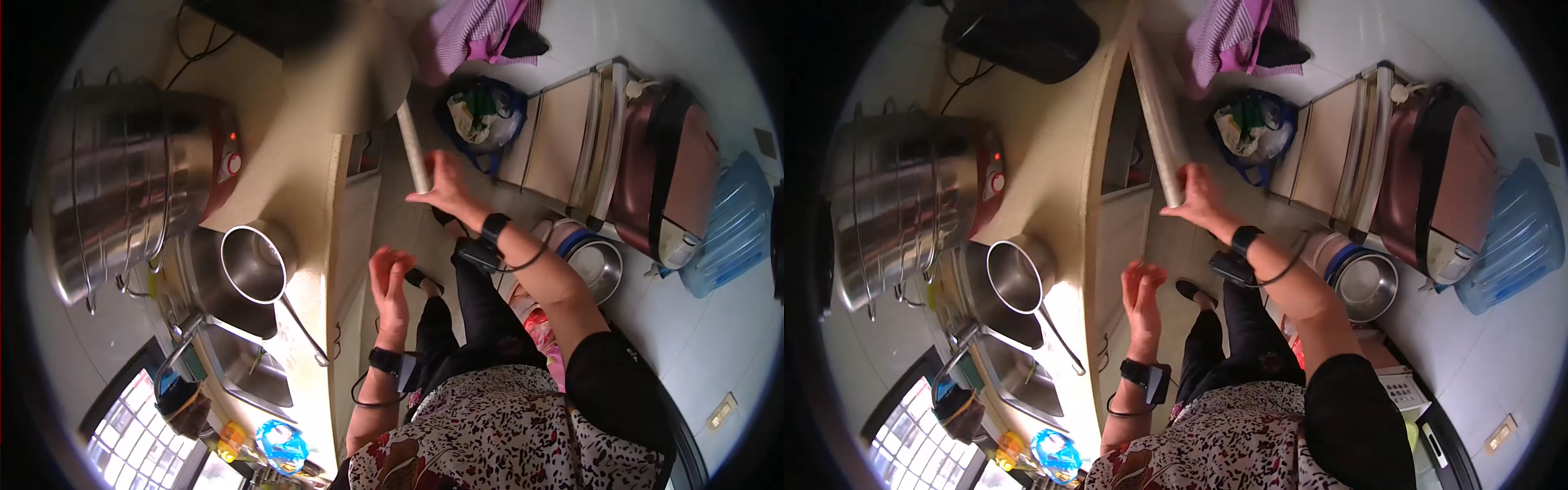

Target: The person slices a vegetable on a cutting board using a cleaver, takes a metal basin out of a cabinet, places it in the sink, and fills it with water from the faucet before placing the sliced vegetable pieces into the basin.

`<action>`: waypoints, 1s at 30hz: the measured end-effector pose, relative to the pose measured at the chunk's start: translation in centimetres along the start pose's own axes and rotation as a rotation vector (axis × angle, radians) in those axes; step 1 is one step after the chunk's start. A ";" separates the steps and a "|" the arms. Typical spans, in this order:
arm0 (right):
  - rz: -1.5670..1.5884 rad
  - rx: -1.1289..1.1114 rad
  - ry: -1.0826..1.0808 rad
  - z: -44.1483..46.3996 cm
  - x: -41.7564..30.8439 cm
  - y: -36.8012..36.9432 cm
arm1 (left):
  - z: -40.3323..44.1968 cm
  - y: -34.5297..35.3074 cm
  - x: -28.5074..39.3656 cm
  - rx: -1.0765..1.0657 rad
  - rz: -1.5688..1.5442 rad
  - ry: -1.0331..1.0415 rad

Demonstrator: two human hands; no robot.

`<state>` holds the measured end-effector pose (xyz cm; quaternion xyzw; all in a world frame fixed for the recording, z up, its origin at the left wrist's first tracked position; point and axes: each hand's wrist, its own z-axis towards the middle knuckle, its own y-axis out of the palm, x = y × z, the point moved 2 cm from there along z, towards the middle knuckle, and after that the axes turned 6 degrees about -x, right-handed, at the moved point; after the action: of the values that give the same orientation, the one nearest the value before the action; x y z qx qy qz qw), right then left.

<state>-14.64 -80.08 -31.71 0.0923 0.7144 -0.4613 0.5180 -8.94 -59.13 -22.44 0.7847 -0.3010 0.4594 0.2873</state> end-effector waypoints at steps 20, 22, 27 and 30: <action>0.921 0.810 0.582 -3.7 9.5 0.1 | 23.0 17.5 -2.9 -0.546 0.014 0.265; 1.009 0.677 0.553 -3.2 9.1 3.0 | 23.7 17.1 -2.7 -0.623 -0.185 0.141; 1.289 0.313 0.274 2.7 4.1 9.4 | 26.0 16.8 -1.6 -0.818 -0.090 0.010; 0.912 0.114 0.150 6.5 1.8 13.1 | 26.2 17.0 -1.3 -0.822 0.001 -0.013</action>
<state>-3.24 -78.31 -40.82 0.4584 0.6099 -0.2170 0.6089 -7.63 -89.04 -31.47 0.6072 -0.4616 0.2960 0.5750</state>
